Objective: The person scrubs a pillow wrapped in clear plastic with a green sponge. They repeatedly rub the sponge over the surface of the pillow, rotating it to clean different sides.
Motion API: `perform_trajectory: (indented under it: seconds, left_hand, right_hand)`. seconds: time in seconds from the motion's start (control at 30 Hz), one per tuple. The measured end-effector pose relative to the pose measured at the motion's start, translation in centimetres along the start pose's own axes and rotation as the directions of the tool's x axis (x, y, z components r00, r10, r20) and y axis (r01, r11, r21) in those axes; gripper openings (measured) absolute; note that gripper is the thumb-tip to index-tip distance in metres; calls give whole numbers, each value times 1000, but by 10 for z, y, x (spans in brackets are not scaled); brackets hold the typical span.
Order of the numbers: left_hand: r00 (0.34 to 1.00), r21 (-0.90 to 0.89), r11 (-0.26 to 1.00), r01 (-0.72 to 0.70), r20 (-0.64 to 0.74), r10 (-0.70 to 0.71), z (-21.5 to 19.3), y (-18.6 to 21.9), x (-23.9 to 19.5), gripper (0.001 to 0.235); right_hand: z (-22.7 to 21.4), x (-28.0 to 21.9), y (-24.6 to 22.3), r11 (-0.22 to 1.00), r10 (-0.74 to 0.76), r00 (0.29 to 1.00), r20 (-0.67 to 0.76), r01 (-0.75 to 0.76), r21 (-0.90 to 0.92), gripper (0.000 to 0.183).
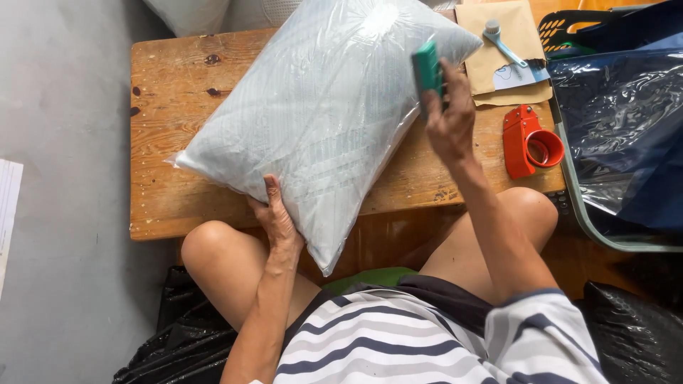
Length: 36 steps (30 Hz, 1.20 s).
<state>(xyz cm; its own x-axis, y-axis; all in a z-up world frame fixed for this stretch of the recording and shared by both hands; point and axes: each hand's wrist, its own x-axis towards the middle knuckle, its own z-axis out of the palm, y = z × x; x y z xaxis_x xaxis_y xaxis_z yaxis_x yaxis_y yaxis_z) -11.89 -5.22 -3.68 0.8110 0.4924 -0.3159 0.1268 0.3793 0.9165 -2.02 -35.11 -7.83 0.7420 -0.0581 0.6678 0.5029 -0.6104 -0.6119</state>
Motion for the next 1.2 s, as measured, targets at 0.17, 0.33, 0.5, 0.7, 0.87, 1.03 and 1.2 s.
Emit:
perform_trajectory:
  seconds: [0.17, 0.33, 0.5, 0.7, 0.87, 1.03, 1.2]
  left_hand:
    - [999, 0, 1000, -25, 34, 25, 10, 5, -10, 107]
    - [998, 75, 997, -12, 57, 8, 16, 6, -8, 105]
    - [998, 22, 1000, 2, 70, -3, 20, -6, -10, 103]
    - [997, -29, 1000, 3, 77, -1, 10, -24, -10, 94]
    - [995, -65, 998, -7, 103, 14, -13, -43, 1, 103]
    - [984, -172, 979, 110, 157, -83, -8, -16, -7, 85]
    - [988, -113, 991, 75, 143, -58, -10, -9, 6, 92]
  right_hand:
    - [20, -10, 6, 995, 103, 992, 76, -102, -11, 43]
    - [32, -111, -142, 978, -207, 925, 319, 184, 100, 49]
    - [6, -122, -181, 880, -466, 771, 433, 354, 317, 37]
    - [-1, 22, -53, 957, -258, 960, 108, 269, -108, 37]
    - [27, 50, 14, 965, 140, 983, 118, -108, -239, 43]
    - [43, -31, -109, 957, -219, 909, 353, 270, -102, 47]
    - [33, -114, -168, 834, -473, 560, 680, 534, 141, 41]
